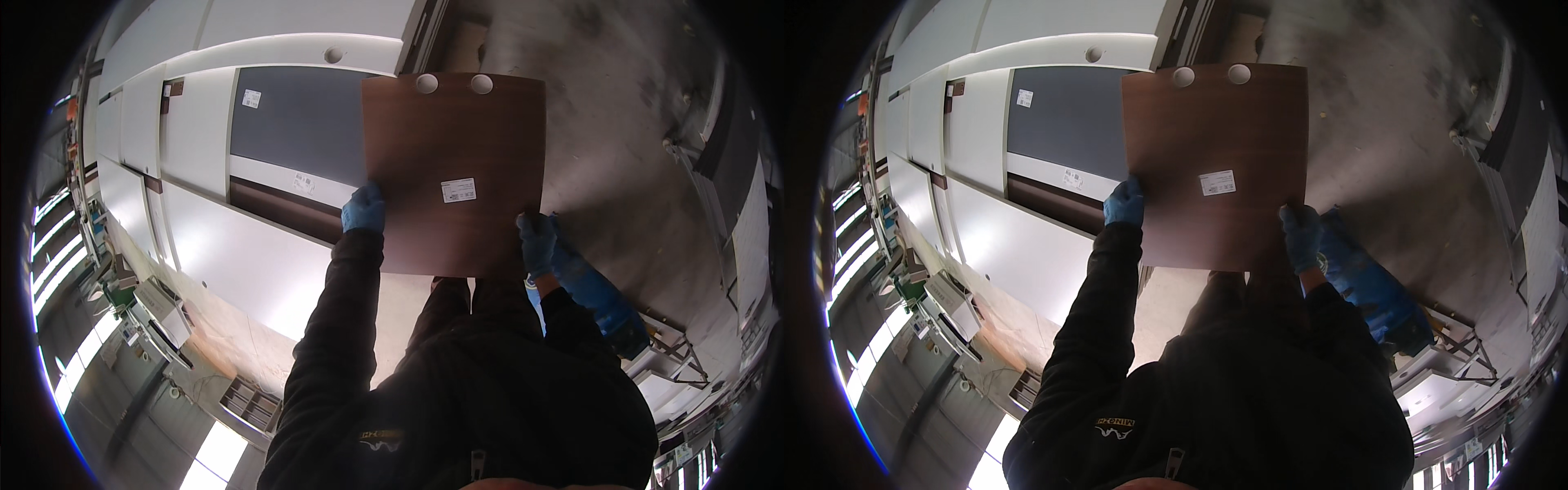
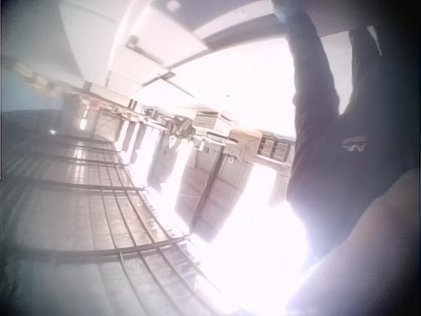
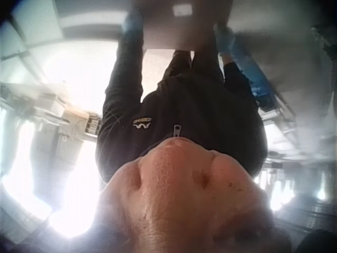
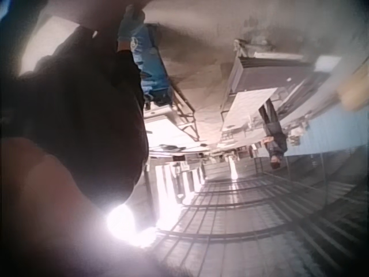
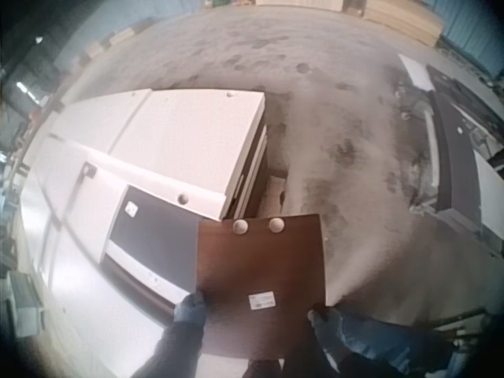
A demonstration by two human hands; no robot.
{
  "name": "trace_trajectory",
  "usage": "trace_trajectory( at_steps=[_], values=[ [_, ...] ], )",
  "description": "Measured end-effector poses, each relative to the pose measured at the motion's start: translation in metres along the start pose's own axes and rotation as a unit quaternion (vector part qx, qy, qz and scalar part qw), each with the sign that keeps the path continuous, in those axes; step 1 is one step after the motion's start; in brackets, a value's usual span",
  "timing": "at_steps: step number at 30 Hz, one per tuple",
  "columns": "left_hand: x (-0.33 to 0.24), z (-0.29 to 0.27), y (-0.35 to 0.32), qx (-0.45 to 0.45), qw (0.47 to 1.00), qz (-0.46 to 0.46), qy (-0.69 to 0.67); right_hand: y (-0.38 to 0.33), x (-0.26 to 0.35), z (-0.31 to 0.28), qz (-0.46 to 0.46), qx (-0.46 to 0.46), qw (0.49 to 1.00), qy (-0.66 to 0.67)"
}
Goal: The person repeatedly picks up large white and brown flat panels from the floor and stacks them on a growing pile. The person handles the panels by hand, turning them over and aligning them before placing them down.
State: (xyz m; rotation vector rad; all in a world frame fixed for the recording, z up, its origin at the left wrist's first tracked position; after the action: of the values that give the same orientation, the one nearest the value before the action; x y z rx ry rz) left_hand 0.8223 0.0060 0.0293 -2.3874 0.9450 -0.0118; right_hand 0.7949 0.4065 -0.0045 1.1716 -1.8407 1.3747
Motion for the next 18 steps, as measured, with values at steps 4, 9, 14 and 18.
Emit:
trace_trajectory(
  at_steps=[4, 9, 14, 18],
  values=[
    [0.001, -0.041, -0.034, -0.036, 0.992, 0.029, 0.117, 0.005, -0.001, 0.004, -0.039, 0.019, 0.998, -0.054],
    [0.034, -0.074, -0.062, -0.105, 0.964, 0.234, 0.069, 0.0, -0.008, 0.015, -0.048, 0.024, 0.998, -0.015],
    [0.066, -0.065, -0.055, -0.058, 0.917, 0.333, 0.211, -0.01, -0.026, 0.021, -0.048, 0.01, 0.999, -0.001],
    [0.082, -0.059, -0.039, 0.038, 0.907, 0.309, 0.285, -0.024, -0.037, 0.04, -0.127, 0.053, 0.99, -0.015]
  ],
)
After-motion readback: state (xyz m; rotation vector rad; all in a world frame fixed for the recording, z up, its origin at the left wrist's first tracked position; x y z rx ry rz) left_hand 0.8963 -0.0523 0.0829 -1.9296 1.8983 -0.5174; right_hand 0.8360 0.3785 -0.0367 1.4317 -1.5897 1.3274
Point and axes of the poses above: each hand's wrist, its own y-axis towards the middle knuckle, its own z-axis out of the palm, x = y × z, the point moved 5 cm from there along y, towards the middle knuckle, and after that the axes turned 9 degrees about y, right-handed, at the moved point
